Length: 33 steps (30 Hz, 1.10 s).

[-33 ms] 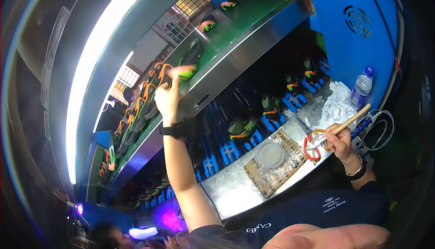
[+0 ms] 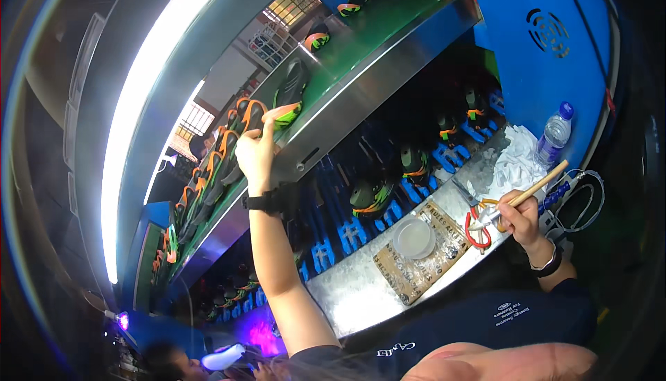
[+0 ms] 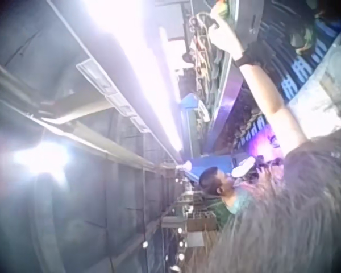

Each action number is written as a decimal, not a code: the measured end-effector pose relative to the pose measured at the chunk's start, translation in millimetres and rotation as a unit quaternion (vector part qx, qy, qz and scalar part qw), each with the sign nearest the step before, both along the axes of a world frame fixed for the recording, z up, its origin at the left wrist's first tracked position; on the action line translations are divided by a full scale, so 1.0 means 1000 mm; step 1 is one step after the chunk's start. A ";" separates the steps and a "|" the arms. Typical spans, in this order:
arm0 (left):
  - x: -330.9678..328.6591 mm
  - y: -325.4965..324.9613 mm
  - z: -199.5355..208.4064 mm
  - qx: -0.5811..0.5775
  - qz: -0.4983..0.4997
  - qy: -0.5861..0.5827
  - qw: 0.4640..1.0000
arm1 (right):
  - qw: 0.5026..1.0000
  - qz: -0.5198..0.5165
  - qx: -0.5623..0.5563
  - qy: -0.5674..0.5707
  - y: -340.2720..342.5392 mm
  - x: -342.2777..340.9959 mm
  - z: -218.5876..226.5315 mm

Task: Apply glue to the edges of shoe soles using a brush and place them on a conveyor belt.

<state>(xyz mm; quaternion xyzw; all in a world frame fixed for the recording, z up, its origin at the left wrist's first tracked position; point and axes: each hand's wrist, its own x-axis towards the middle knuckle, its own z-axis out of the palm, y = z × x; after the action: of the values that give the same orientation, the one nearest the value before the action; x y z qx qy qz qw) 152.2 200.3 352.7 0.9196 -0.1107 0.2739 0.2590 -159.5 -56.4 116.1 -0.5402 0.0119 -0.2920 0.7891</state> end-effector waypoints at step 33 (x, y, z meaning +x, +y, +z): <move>0.008 0.094 0.006 0.192 0.144 0.018 0.971 | 0.998 -0.019 0.049 -0.015 -0.025 0.002 -0.021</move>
<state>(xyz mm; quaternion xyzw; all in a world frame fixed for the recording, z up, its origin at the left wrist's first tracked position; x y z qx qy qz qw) 160.5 294.4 358.5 0.9631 -0.0226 0.2657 0.0374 -158.0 -81.5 94.9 -0.4958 0.0244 -0.3139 0.8093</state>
